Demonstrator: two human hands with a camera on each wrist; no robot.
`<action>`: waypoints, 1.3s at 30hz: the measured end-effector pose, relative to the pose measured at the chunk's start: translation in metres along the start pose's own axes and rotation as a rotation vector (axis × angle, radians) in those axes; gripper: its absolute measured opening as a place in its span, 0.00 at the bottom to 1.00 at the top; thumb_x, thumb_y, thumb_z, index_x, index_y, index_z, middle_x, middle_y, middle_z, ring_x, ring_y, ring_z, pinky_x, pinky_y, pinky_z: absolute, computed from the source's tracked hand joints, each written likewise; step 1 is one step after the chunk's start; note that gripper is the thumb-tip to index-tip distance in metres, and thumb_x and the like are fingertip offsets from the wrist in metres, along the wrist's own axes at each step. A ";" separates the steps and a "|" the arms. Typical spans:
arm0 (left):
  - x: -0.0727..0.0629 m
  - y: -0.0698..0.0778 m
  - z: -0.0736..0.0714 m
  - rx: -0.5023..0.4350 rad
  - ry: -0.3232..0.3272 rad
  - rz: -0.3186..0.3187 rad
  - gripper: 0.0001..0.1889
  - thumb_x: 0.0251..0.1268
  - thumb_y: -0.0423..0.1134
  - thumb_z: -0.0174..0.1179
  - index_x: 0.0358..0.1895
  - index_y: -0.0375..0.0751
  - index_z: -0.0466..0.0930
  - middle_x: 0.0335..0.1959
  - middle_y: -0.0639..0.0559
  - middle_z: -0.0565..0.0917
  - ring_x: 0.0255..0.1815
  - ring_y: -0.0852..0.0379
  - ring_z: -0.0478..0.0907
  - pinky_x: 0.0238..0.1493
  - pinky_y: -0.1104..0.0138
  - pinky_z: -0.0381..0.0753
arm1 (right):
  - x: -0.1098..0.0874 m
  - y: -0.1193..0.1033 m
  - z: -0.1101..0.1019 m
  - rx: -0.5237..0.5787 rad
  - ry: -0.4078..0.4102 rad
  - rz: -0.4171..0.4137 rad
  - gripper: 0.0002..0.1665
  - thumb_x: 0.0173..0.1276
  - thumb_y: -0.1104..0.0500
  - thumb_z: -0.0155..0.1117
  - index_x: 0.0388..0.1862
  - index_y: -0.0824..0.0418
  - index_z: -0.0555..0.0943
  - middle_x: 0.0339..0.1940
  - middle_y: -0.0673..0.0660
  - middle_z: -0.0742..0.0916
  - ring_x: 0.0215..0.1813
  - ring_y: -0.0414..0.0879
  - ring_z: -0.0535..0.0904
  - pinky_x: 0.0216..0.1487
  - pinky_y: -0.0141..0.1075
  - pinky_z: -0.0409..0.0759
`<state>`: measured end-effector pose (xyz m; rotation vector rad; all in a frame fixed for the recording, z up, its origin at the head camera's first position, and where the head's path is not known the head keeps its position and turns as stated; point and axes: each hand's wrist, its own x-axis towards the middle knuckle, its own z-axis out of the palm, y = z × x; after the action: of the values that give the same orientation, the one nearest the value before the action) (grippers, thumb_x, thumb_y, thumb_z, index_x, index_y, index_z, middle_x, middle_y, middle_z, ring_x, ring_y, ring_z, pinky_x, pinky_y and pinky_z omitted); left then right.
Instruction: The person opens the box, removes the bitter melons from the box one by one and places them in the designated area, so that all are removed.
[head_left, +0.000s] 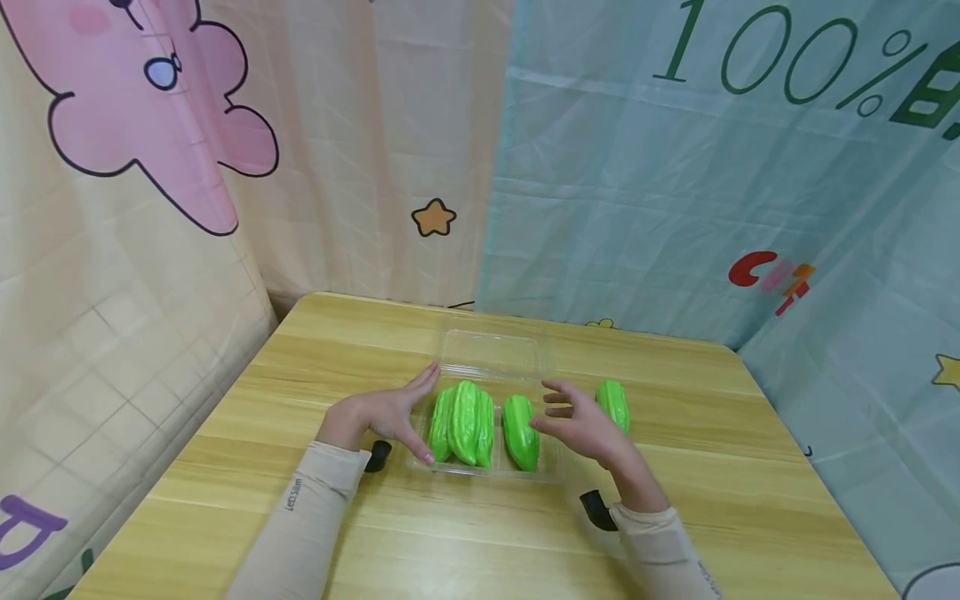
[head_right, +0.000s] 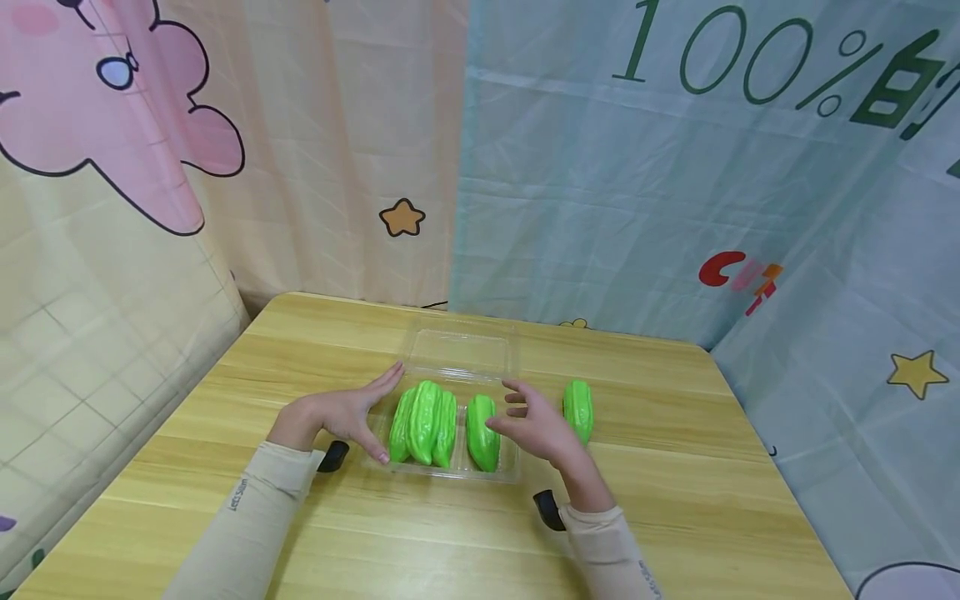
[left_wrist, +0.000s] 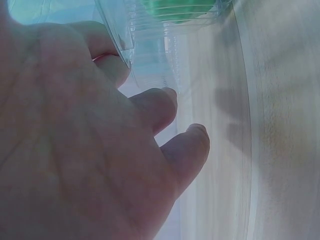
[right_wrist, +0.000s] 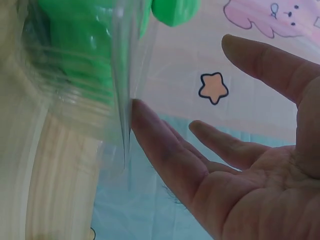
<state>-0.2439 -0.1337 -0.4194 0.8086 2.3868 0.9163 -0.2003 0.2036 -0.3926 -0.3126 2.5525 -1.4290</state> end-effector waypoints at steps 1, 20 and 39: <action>0.000 0.000 0.000 0.000 0.000 0.000 0.77 0.41 0.52 0.83 0.80 0.41 0.23 0.81 0.43 0.23 0.80 0.39 0.32 0.76 0.47 0.47 | 0.000 -0.001 0.002 -0.004 0.004 -0.004 0.43 0.68 0.55 0.71 0.77 0.62 0.63 0.70 0.70 0.74 0.68 0.66 0.72 0.60 0.58 0.78; 0.001 -0.004 0.002 0.007 0.001 0.000 0.77 0.41 0.53 0.83 0.80 0.42 0.23 0.81 0.46 0.22 0.80 0.40 0.31 0.77 0.48 0.46 | 0.005 0.000 0.034 -0.111 0.034 -0.013 0.47 0.66 0.56 0.73 0.78 0.65 0.61 0.71 0.71 0.72 0.70 0.66 0.69 0.63 0.59 0.74; 0.003 0.000 0.001 0.019 -0.006 0.000 0.78 0.40 0.55 0.82 0.80 0.43 0.22 0.80 0.43 0.22 0.80 0.39 0.32 0.77 0.47 0.46 | 0.008 0.003 0.052 -0.335 0.048 -0.006 0.52 0.64 0.55 0.75 0.74 0.79 0.58 0.65 0.76 0.75 0.64 0.67 0.73 0.63 0.59 0.73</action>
<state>-0.2450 -0.1316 -0.4212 0.8176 2.3934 0.8910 -0.1936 0.1610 -0.4218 -0.3396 2.8283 -1.0165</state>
